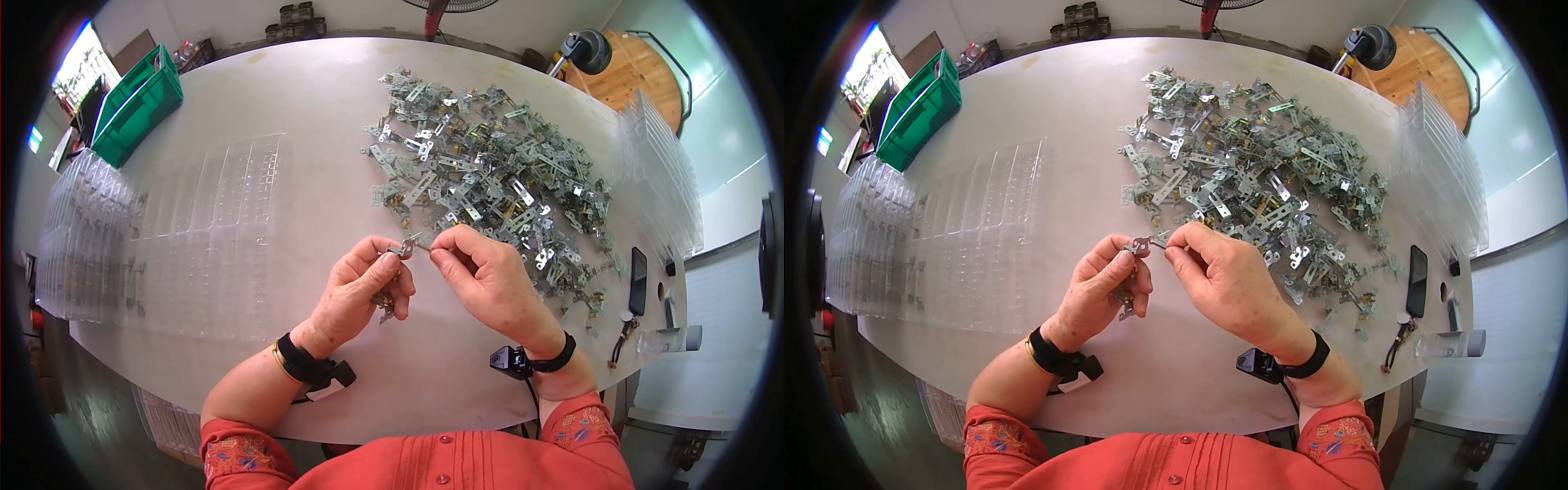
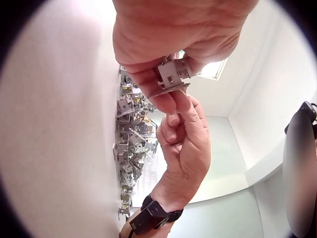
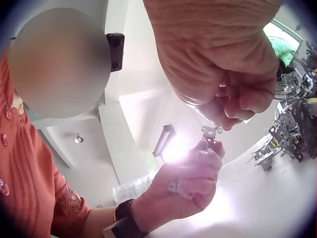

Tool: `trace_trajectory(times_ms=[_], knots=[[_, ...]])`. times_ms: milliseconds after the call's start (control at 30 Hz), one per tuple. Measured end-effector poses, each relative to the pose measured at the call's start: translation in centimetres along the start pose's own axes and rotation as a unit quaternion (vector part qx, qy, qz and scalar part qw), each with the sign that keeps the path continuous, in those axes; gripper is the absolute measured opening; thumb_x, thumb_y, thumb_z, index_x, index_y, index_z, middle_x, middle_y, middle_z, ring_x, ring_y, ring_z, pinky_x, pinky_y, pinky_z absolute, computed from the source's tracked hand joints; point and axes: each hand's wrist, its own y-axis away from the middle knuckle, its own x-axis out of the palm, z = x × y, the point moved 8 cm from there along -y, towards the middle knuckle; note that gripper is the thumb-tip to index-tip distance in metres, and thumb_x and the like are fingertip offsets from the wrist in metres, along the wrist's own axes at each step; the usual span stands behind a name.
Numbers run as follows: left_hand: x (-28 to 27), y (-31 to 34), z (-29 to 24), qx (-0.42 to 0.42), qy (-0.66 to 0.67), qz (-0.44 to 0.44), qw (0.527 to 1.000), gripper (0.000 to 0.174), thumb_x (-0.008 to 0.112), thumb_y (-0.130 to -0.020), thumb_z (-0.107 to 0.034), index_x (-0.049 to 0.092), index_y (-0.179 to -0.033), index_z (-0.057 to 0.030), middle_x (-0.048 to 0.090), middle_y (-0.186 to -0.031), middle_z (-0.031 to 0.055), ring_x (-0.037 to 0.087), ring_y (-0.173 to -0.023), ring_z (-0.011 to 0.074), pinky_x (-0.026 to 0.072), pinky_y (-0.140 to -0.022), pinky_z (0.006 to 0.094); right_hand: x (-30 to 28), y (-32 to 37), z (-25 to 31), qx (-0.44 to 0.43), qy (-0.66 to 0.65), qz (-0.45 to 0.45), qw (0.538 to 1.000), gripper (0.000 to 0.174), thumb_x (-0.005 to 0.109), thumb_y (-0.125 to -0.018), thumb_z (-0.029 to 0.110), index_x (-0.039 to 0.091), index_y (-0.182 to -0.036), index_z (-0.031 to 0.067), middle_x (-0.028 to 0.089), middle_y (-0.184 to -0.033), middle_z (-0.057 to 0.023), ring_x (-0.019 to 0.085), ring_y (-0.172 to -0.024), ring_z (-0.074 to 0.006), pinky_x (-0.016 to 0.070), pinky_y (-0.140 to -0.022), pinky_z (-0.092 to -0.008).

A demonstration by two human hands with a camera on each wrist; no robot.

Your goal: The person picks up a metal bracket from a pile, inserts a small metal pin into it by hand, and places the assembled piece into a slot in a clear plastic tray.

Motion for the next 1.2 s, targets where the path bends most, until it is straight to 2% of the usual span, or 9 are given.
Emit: trace_trajectory(times_ms=[267, 467, 533, 667, 767, 833, 967, 1067, 1200], knots=[[-0.1, 0.1, 0.1, 0.001, -0.033, -0.006, 0.999, 0.022, 0.054, -0.109, -0.027, 0.053, -0.12, -0.0088, 0.069, -0.09, 0.0085, 0.067, -0.067, 0.0158, 0.0516, -0.063, 0.0272, -0.2, 0.0, 0.3, 0.005, 0.022, 0.001, 1.0, 0.005, 0.066, -0.099, 0.008, 0.065, -0.102, 0.0033, 0.055, -0.068, -0.0002, 0.047, -0.06, -0.0052, 0.0397, -0.054, -0.0256], [-0.2, 0.1, 0.2, 0.009, -0.078, -0.001, 0.997, 0.02, 0.054, -0.108, -0.026, 0.055, -0.12, -0.0086, 0.069, -0.09, 0.0061, 0.064, -0.068, 0.0121, 0.0495, -0.063, 0.0254, -0.4, 0.0, 0.4, -0.019, 0.043, -0.004, 0.999, 0.005, 0.067, -0.098, 0.008, 0.065, -0.1, 0.0035, 0.06, -0.068, -0.0038, 0.052, -0.059, -0.0107, 0.0437, -0.056, -0.0285], [0.5, 0.3, 0.0, 0.008, -0.095, 0.004, 0.995, 0.02, 0.054, -0.108, -0.025, 0.056, -0.12, -0.0084, 0.068, -0.089, 0.0053, 0.064, -0.068, 0.0112, 0.0486, -0.063, 0.0246, -0.2, 0.0, 0.7, -0.012, 0.043, 0.025, 0.999, 0.008, 0.066, -0.098, 0.011, 0.063, -0.1, 0.0033, 0.064, -0.071, -0.0149, 0.063, -0.061, -0.0277, 0.0481, -0.058, -0.0375], [0.6, 0.4, 0.2, 0.003, -0.119, 0.007, 0.993, 0.02, 0.054, -0.108, -0.022, 0.057, -0.121, -0.0079, 0.067, -0.089, 0.0034, 0.062, -0.068, 0.0091, 0.0466, -0.062, 0.023, 0.1, 0.0, -0.2, 0.005, -0.005, 0.03, 1.0, 0.01, 0.063, -0.099, 0.01, 0.061, -0.106, 0.0024, 0.065, -0.072, -0.0149, 0.065, -0.063, -0.0264, 0.0502, -0.06, -0.0371], [0.8, 0.5, -0.1, 0.007, -0.145, 0.008, 0.989, 0.02, 0.054, -0.108, -0.022, 0.057, -0.122, -0.0074, 0.067, -0.089, 0.0027, 0.062, -0.068, 0.0084, 0.0462, -0.062, 0.0229, 0.3, 0.2, -0.4, 0.062, -0.043, 0.086, 0.993, 0.013, 0.058, -0.102, 0.009, 0.058, -0.112, 0.0014, 0.066, -0.074, -0.012, 0.067, -0.064, -0.0212, 0.053, -0.062, -0.0343], [0.7, 0.5, 0.0, 0.009, -0.142, 0.009, 0.99, 0.021, 0.054, -0.108, -0.022, 0.057, -0.123, -0.0073, 0.067, -0.089, 0.0025, 0.062, -0.068, 0.0081, 0.0463, -0.062, 0.0229, 0.8, 0.5, -0.8, 0.136, -0.08, 0.128, 0.979, 0.014, 0.053, -0.103, 0.008, 0.058, -0.114, 0.0003, 0.067, -0.077, -0.0081, 0.067, -0.068, -0.0151, 0.0546, -0.062, -0.0308], [1.1, 0.5, -0.1, -0.003, -0.163, 0.019, 0.986, 0.023, 0.054, -0.108, -0.023, 0.056, -0.122, -0.0057, 0.068, -0.089, 0.006, 0.062, -0.069, 0.0111, 0.0483, -0.064, 0.0248, 0.9, 0.6, -1.3, 0.129, -0.12, 0.143, 0.974, 0.015, 0.05, -0.105, 0.009, 0.058, -0.114, 0.0, 0.066, -0.082, -0.006, 0.066, -0.069, -0.012, 0.0555, -0.062, -0.0284], [1.4, 0.7, 0.0, -0.018, -0.188, 0.024, 0.982, 0.024, 0.054, -0.109, -0.023, 0.056, -0.124, -0.0054, 0.068, -0.089, 0.0055, 0.062, -0.069, 0.0106, 0.0472, -0.063, 0.0244, 1.2, 0.7, -1.9, 0.154, -0.177, 0.163, 0.958, 0.018, 0.049, -0.107, 0.008, 0.059, -0.12, 0.0013, 0.064, -0.085, -0.0031, 0.065, -0.072, -0.0101, 0.0579, -0.068, -0.0269], [1.3, 0.7, 0.3, -0.033, -0.189, 0.03, 0.981, 0.024, 0.054, -0.109, -0.022, 0.055, -0.124, -0.0045, 0.068, -0.088, 0.0055, 0.062, -0.069, 0.0097, 0.0475, -0.063, 0.0242, 1.5, 0.6, -2.0, 0.172, -0.195, 0.179, 0.949, 0.019, 0.051, -0.108, 0.015, 0.061, -0.118, 0.0018, 0.064, -0.085, -0.0026, 0.065, -0.071, -0.0094, 0.0572, -0.066, -0.0261]])
